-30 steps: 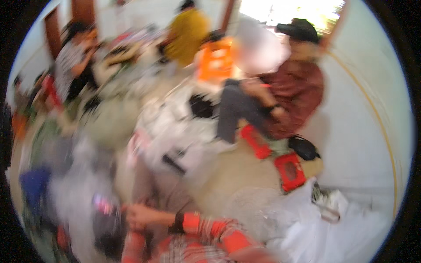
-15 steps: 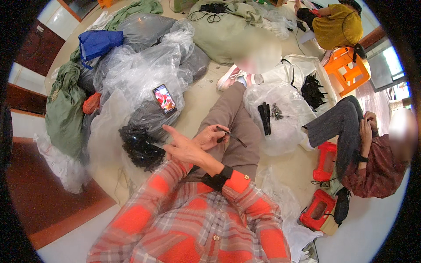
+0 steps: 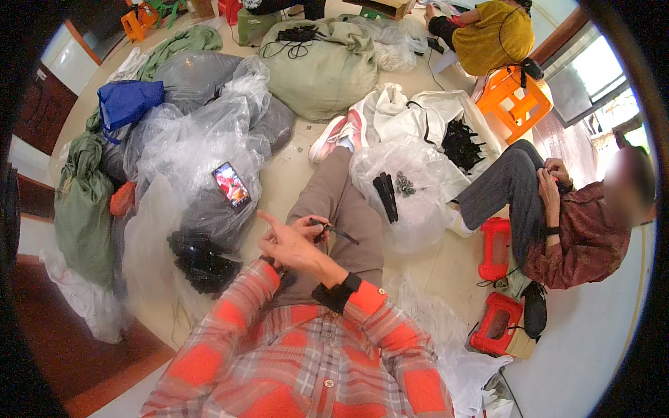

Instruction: The worker is assembling or quality checking small black shoe components, possibly clips or straps.

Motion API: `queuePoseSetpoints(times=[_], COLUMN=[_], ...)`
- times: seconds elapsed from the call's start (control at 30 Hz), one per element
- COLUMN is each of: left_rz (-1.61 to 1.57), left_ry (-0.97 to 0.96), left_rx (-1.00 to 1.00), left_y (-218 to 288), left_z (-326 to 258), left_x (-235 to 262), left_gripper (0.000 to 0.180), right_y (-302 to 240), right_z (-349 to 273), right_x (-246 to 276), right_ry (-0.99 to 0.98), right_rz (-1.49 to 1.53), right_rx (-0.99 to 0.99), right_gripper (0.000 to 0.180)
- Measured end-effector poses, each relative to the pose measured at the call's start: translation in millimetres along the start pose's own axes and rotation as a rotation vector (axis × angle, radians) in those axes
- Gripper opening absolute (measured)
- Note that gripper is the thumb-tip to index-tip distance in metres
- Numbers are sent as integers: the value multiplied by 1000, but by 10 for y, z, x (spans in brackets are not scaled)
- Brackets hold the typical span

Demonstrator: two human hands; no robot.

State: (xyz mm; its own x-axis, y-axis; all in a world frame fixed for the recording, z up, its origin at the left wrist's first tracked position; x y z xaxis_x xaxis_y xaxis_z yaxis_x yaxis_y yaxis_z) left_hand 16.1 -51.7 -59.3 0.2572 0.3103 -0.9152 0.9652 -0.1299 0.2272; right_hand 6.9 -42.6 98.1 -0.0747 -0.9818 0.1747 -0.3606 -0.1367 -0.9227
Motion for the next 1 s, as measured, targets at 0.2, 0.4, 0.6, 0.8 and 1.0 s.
queuePoseSetpoints(times=[0.2, 0.4, 0.6, 0.8, 1.0], left_rz=[41, 27, 81, 20, 85], left_ry=[-34, -66, -75, -10, -52], left_rx=[-10, -3, -2, -15, 5], left_y=[59, 74, 51, 33, 39], left_z=[9, 1, 42, -175, -32], left_x=[-176, -217, -63, -209, -173], left_gripper=[19, 20, 21, 20, 19], right_y=[-133, -49, -491, -1770, -2319], right_z=[196, 176, -250, -1885, -2196], right_x=[-211, -279, -144, 522, 369], right_ry=[39, 15, 53, 490, 301], right_rz=[-129, -197, 43, 231, 551], right_rx=[164, 149, 203, 896, 1167], right_gripper=[60, 50, 34, 6, 2])
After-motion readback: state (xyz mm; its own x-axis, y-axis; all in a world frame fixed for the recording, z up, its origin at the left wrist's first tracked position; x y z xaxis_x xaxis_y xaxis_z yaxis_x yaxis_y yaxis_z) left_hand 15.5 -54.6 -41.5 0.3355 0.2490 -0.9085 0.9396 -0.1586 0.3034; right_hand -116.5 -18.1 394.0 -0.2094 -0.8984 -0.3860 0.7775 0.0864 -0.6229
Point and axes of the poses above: each hand's wrist, its own z-axis towards the middle knuckle, its own x-axis out of the back of the hand, y = z × x, the point moved 5 cm from there along z, towards the middle knuckle, and after that the axes turned 14 degrees about -z, right-handed, at the moved point
